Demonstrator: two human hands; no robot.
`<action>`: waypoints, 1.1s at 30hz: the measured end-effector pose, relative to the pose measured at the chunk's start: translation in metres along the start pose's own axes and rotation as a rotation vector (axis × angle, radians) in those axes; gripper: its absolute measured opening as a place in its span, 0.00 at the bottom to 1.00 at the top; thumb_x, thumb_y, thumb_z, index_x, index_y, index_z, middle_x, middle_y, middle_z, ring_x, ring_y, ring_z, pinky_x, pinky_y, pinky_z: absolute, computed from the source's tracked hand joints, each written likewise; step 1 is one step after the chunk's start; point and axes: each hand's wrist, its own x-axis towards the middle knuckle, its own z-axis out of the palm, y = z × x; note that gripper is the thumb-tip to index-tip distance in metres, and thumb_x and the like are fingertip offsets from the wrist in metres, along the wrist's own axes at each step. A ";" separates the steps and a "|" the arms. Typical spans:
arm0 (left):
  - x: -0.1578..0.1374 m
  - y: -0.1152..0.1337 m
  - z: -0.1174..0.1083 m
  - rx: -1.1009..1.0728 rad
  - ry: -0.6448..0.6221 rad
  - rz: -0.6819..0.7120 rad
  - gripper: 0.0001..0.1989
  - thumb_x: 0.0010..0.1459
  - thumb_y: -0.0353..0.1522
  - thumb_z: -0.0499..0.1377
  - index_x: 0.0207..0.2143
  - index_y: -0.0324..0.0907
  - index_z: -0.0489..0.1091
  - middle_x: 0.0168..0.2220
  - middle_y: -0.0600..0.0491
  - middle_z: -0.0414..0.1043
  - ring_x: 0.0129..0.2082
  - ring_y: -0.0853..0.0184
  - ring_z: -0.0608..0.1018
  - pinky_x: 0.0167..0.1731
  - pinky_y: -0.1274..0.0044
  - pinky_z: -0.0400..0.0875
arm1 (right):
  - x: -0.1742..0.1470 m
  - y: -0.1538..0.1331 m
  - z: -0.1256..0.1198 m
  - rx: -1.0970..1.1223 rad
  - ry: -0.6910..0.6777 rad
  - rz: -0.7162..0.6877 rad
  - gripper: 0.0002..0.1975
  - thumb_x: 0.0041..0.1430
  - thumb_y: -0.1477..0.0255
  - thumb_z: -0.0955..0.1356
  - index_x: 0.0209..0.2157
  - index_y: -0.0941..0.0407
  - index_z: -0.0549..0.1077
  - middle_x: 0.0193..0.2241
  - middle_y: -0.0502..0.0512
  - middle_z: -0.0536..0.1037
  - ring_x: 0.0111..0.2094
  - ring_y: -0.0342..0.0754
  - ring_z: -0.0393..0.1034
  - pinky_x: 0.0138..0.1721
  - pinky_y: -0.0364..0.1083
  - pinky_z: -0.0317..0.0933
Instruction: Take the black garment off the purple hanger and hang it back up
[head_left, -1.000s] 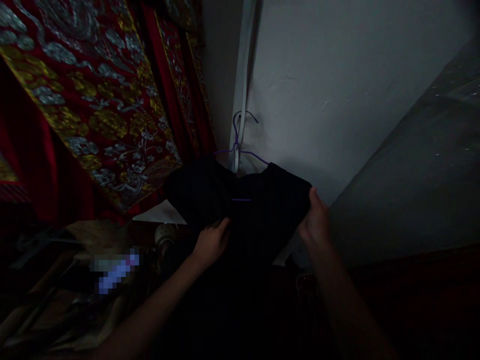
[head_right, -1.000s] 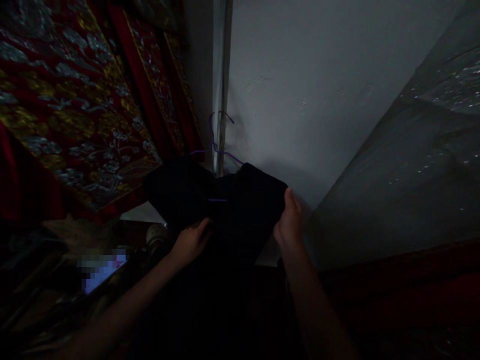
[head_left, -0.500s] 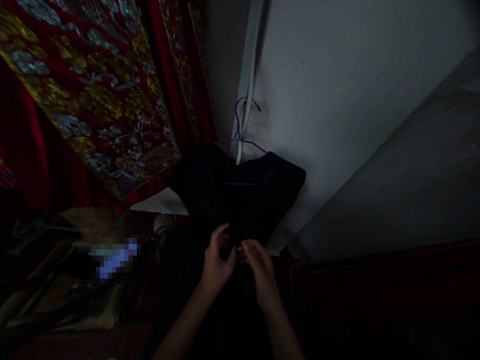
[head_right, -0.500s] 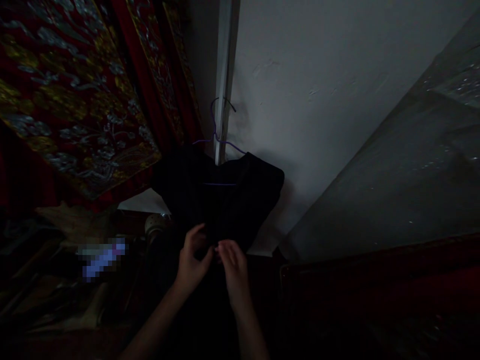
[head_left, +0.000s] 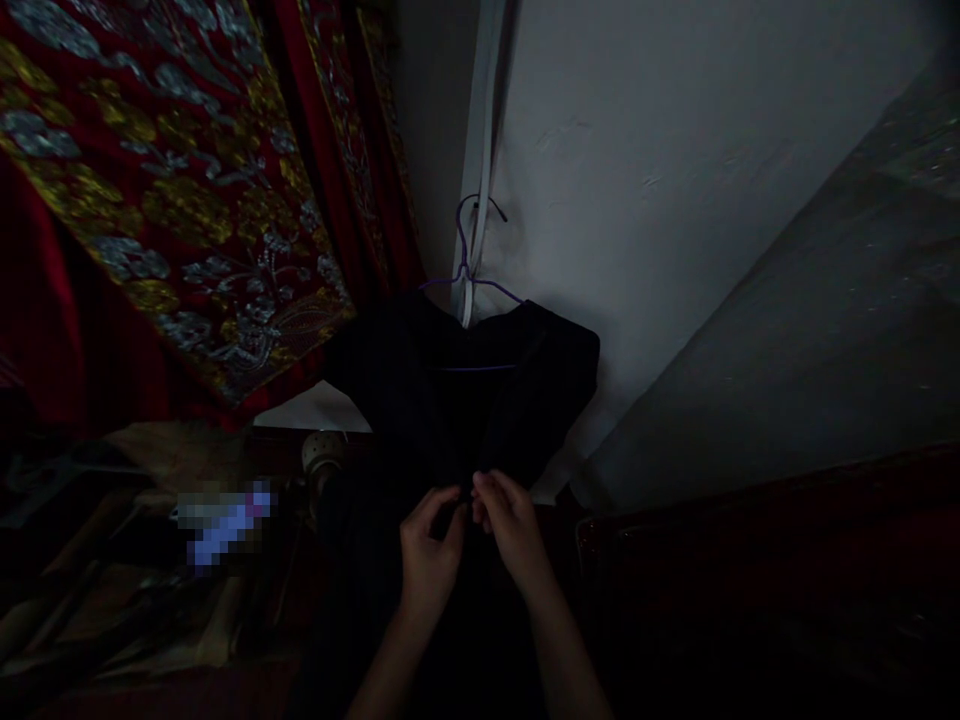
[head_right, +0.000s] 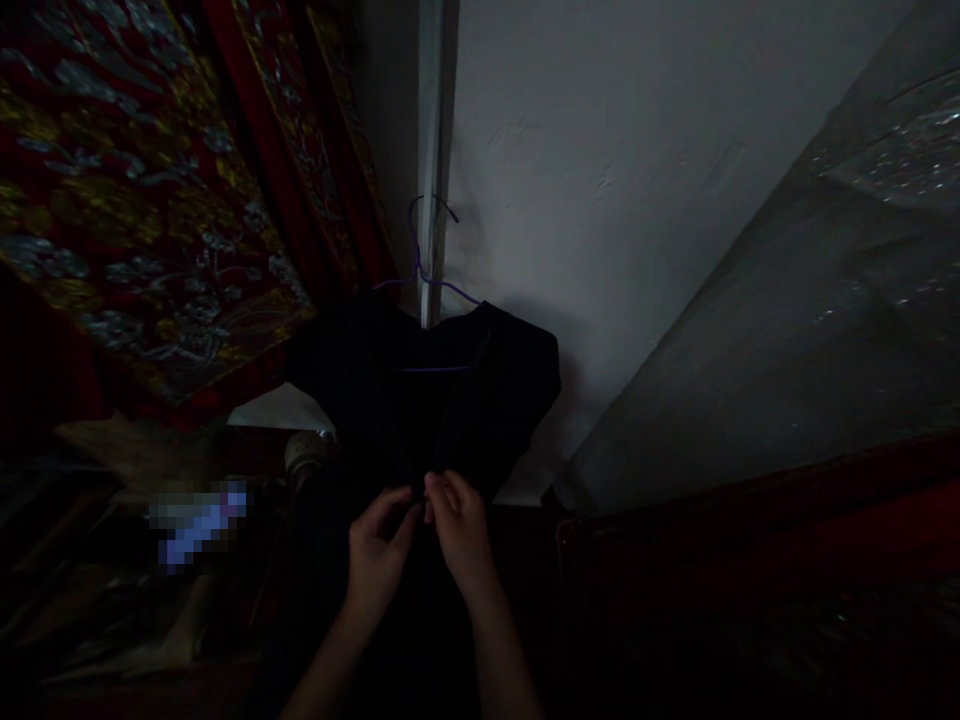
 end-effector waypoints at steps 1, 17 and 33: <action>0.000 0.002 0.001 -0.002 -0.002 0.013 0.08 0.57 0.29 0.62 0.38 0.42 0.79 0.36 0.50 0.81 0.38 0.63 0.83 0.40 0.73 0.78 | 0.000 0.000 0.000 0.002 0.019 0.003 0.24 0.58 0.48 0.68 0.24 0.55 0.67 0.17 0.46 0.65 0.20 0.41 0.59 0.23 0.43 0.54; 0.000 0.008 0.002 -0.043 -0.009 0.013 0.07 0.57 0.27 0.62 0.36 0.43 0.81 0.33 0.53 0.78 0.34 0.67 0.80 0.36 0.78 0.74 | -0.008 0.004 -0.004 -0.035 -0.082 -0.004 0.21 0.61 0.50 0.67 0.33 0.54 0.66 0.21 0.45 0.68 0.22 0.42 0.61 0.25 0.42 0.55; 0.004 0.011 0.001 0.012 -0.047 0.058 0.07 0.57 0.26 0.61 0.33 0.43 0.79 0.32 0.53 0.79 0.33 0.66 0.81 0.36 0.77 0.74 | 0.011 -0.043 -0.007 0.223 0.016 0.218 0.18 0.45 0.56 0.73 0.22 0.58 0.74 0.09 0.44 0.64 0.10 0.37 0.54 0.13 0.38 0.42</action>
